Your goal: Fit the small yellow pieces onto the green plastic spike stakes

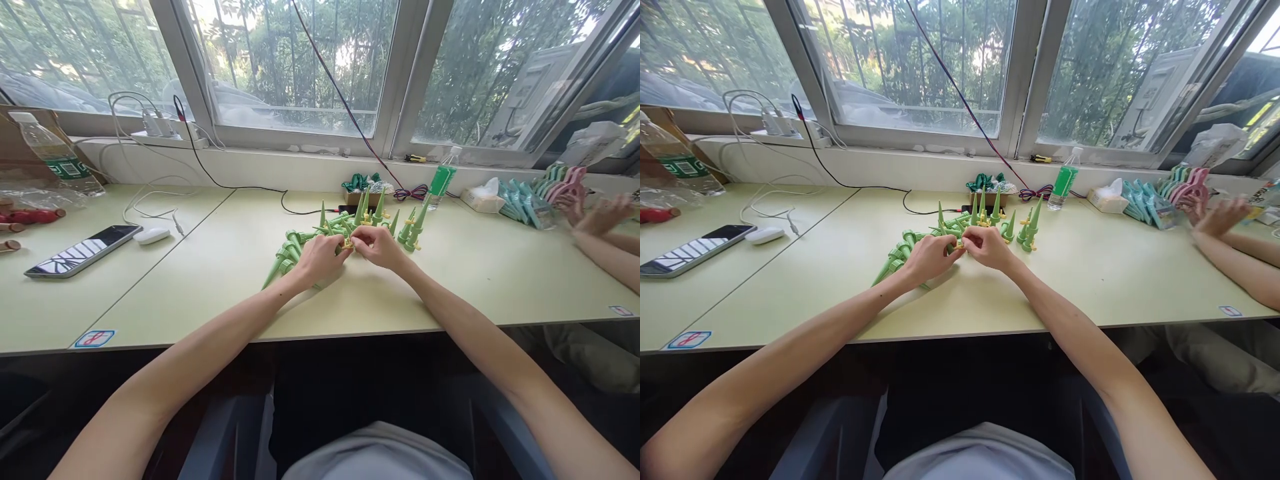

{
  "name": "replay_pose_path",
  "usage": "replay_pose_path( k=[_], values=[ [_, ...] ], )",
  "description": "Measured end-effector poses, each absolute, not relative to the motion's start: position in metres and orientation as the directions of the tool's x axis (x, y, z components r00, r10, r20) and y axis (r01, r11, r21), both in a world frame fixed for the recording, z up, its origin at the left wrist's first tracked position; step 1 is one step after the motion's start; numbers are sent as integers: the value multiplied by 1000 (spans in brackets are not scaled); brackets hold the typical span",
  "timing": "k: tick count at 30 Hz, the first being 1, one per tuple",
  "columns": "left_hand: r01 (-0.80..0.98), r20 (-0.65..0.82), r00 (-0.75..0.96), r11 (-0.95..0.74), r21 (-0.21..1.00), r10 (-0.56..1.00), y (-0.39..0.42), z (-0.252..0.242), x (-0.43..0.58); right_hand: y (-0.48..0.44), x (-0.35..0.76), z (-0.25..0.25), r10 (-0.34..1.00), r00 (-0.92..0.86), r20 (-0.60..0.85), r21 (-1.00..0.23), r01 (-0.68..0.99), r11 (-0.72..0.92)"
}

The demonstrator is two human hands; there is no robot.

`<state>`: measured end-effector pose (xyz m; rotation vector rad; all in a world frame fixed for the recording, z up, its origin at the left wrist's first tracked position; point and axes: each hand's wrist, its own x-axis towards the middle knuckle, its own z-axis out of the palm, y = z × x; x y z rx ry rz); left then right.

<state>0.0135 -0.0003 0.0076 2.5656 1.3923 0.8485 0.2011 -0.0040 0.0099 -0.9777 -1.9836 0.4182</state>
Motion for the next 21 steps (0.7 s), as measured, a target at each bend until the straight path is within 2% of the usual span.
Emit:
replay_pose_path(
  k=[21],
  values=[
    [736,510,379,-586,339,772,-1,11,13,-5,200,14,756,-314,575,-612,448,652]
  ],
)
